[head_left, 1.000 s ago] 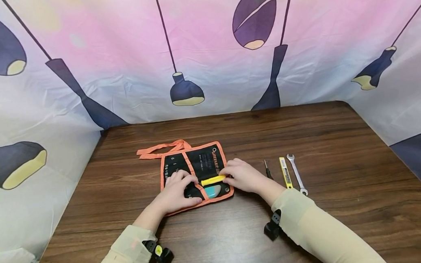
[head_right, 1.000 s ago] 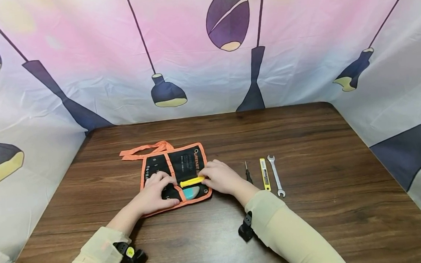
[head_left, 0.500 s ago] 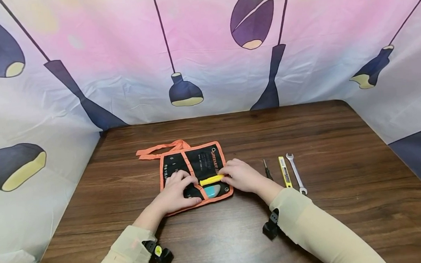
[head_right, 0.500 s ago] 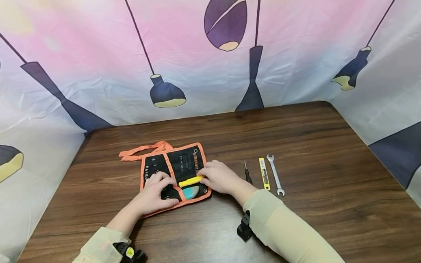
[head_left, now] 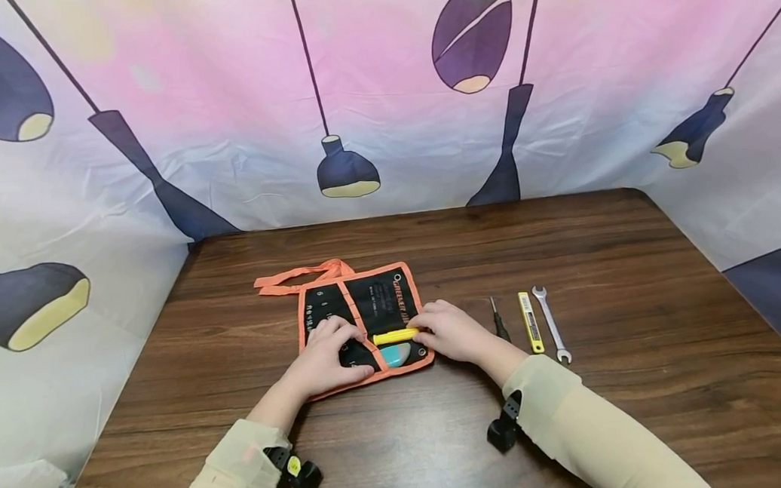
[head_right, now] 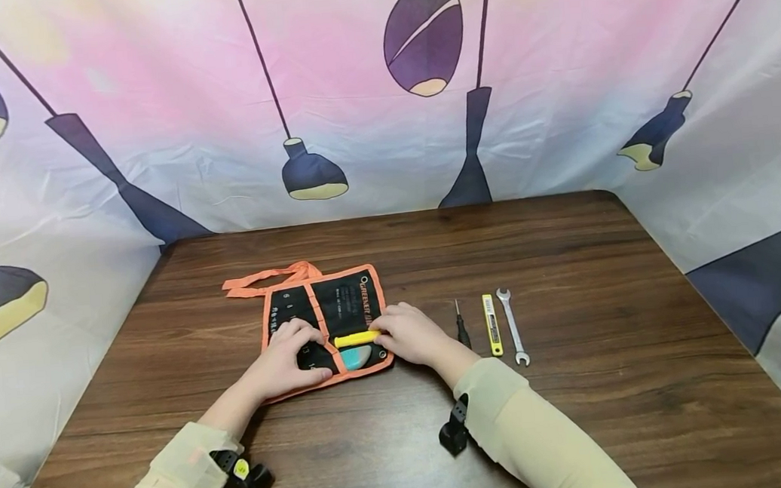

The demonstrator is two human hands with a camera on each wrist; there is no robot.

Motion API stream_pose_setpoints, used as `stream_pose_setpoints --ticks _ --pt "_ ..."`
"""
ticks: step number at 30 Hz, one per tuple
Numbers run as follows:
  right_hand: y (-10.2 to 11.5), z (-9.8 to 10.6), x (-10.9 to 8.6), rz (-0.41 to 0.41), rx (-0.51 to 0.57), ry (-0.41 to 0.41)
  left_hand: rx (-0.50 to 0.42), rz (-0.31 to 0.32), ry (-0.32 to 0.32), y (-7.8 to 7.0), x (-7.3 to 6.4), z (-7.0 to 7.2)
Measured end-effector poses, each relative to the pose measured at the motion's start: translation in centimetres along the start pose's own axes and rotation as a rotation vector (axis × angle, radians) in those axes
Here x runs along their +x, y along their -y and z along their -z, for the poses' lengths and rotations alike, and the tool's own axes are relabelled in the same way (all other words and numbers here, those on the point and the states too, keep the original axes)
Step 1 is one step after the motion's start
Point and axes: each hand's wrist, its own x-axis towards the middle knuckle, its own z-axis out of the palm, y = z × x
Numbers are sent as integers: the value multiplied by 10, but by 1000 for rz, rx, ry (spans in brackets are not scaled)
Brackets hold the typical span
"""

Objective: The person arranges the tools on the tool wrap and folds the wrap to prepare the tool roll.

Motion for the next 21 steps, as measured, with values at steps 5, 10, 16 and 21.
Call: stream_pose_setpoints --ticks 5,10,16,21 --pt "1 0 0 12 -15 -6 6 -9 -5 0 0 0" --pt "4 -1 2 38 -26 -24 0 -23 -9 1 -1 -1" --pt "7 -2 4 54 -32 -27 -11 -44 -24 2 0 -1" --pt "7 -3 5 57 -30 -22 -8 -62 -44 2 0 -1"
